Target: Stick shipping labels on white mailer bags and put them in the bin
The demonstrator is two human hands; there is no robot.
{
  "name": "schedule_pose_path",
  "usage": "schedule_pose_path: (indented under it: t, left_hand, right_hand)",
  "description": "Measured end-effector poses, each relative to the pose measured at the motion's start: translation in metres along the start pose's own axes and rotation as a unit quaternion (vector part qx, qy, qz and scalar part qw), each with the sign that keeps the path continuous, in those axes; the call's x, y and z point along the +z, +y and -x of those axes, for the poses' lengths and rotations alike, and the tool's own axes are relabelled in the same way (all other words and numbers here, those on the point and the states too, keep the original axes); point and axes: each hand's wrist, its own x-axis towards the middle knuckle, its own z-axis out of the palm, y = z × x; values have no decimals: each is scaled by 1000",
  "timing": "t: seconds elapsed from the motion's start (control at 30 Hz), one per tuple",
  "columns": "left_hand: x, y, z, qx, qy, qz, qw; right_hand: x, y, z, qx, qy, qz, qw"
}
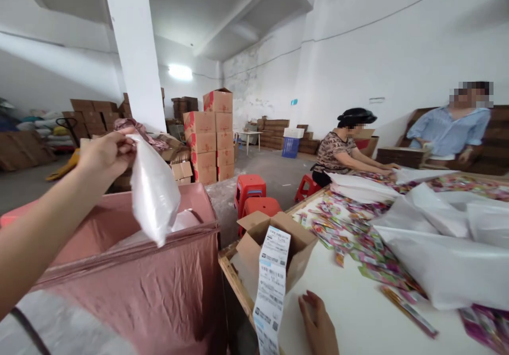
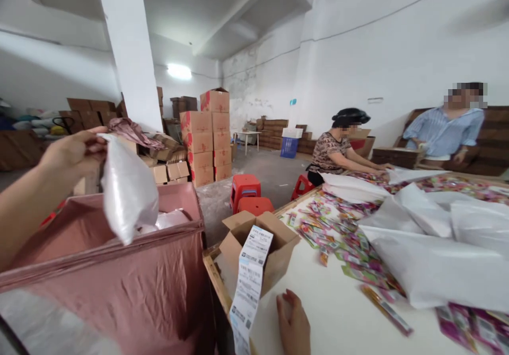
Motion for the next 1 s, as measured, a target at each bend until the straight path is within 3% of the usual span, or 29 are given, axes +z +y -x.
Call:
schedule_pose_path:
  t: [0.23,0.37,0.43,0.5,0.6,0.63,0.7,0.8,0.9,1.0]
  left_hand:
    - [18,-17,-13,-7,74,4,997]
    - [35,-35,3,-24,25,-5,999]
    - [46,-54,34,-48,-40,-19,998]
    - [58,-80,81,-88,-154,-38,983]
    - [75,-133,170,-171,-386,-46,905]
    - [82,-152,199,-190,-429,-45,882]
    - [96,-189,252,-221,-451,-42,864]
    - [116,-231,310,-265,-424,-31,865]
    - [130,-248,338,-315,-420,2,851]
    - [141,-243,340,-351,-399,50,845]
  right_hand:
    - [0,3,-2,2,4,-28,1000]
    - [-4,-6,3,-13,19,-53,998]
    - [-7,-12,6,-21,22,-66,997]
    - [-9,-17,9,-18,31,-72,997]
    - [-10,-22,14,-2,40,-75,996]
    - [-10,-23,18,4,41,-77,996]
    - [-10,-26,29,14,35,-82,996]
    - [-12,-33,52,17,16,-97,995]
    - [-20,-44,77,17,-1,-121,993]
    - [-31,-61,97,10,-22,-149,989]
